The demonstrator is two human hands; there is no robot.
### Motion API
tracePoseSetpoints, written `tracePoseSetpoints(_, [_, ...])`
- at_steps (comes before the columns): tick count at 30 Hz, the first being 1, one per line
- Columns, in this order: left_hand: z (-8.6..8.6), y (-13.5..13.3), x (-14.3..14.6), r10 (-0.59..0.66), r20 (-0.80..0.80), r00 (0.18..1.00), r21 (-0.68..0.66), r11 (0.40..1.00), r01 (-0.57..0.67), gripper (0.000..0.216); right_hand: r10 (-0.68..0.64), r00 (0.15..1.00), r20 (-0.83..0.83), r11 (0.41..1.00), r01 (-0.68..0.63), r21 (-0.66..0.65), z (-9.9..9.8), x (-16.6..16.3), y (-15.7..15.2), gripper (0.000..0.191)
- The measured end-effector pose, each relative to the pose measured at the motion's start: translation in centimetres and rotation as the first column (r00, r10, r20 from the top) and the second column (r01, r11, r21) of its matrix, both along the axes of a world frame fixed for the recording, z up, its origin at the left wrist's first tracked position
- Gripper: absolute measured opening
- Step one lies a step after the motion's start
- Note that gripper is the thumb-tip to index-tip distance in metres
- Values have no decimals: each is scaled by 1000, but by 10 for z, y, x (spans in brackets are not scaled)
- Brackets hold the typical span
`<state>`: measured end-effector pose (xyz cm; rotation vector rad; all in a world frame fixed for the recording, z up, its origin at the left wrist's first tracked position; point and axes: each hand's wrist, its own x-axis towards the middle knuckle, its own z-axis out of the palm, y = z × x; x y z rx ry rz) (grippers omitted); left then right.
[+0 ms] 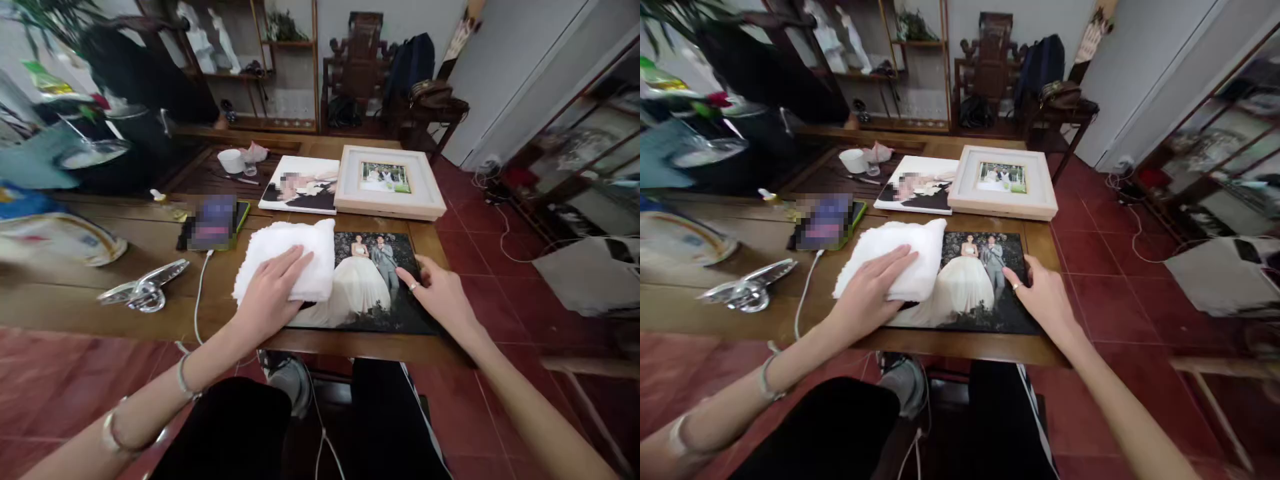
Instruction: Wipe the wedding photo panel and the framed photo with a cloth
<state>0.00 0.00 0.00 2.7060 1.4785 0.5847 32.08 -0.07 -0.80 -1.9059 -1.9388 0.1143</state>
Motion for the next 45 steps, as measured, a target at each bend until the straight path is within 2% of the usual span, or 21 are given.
tracePoseSetpoints(3, [-8,5,1,-49,94,994,69,997,43,65,38,999,11,995,-39,88,2,5,2,46])
tracePoseSetpoints(6, [-14,4,-5,-183,211,960,132,979,158,57,105,993,-53,984,-95,154,-1,6,3,45])
tracePoseSetpoints(8, [-14,0,-11,-231,250,940,100,972,212,51,158,983,-90,969,-137,206,-4,3,2,41])
tracePoseSetpoints(11, [-10,-8,-20,-227,224,948,32,974,225,46,220,969,-110,944,-183,273,-10,-1,2,30])
tracePoseSetpoints(14, [-6,-9,-20,-268,102,958,111,960,256,31,227,963,-145,940,-178,292,-14,-1,2,25])
tracePoseSetpoints(17, [-1,-4,-9,-179,-29,983,141,973,181,20,233,956,-179,941,-175,290,-14,0,2,26])
tracePoseSetpoints(21, [8,11,10,-15,-177,984,82,996,30,18,256,942,-218,937,-186,296,-13,0,1,30])
tracePoseSetpoints(25, [8,33,16,3,-185,983,66,998,9,19,327,889,-321,927,-236,291,-11,-3,0,33])
tracePoseSetpoints(29, [3,51,14,30,-189,981,2,1000,-31,24,391,812,-434,920,-323,224,-13,-6,2,34])
tracePoseSetpoints(34, [-3,52,19,96,-214,972,-5,995,-100,28,389,822,-416,921,-351,167,-18,-7,16,38])
tracePoseSetpoints(37, [-5,44,21,101,-230,968,29,995,-97,29,397,801,-447,917,-364,163,-21,-4,27,40])
tracePoseSetpoints(40, [-4,40,17,44,-255,966,27,999,-38,30,411,779,-473,910,-379,166,-21,-2,34,42])
tracePoseSetpoints(45, [2,59,5,-72,-247,966,1,997,74,31,450,775,-444,890,-428,156,-19,-1,34,45])
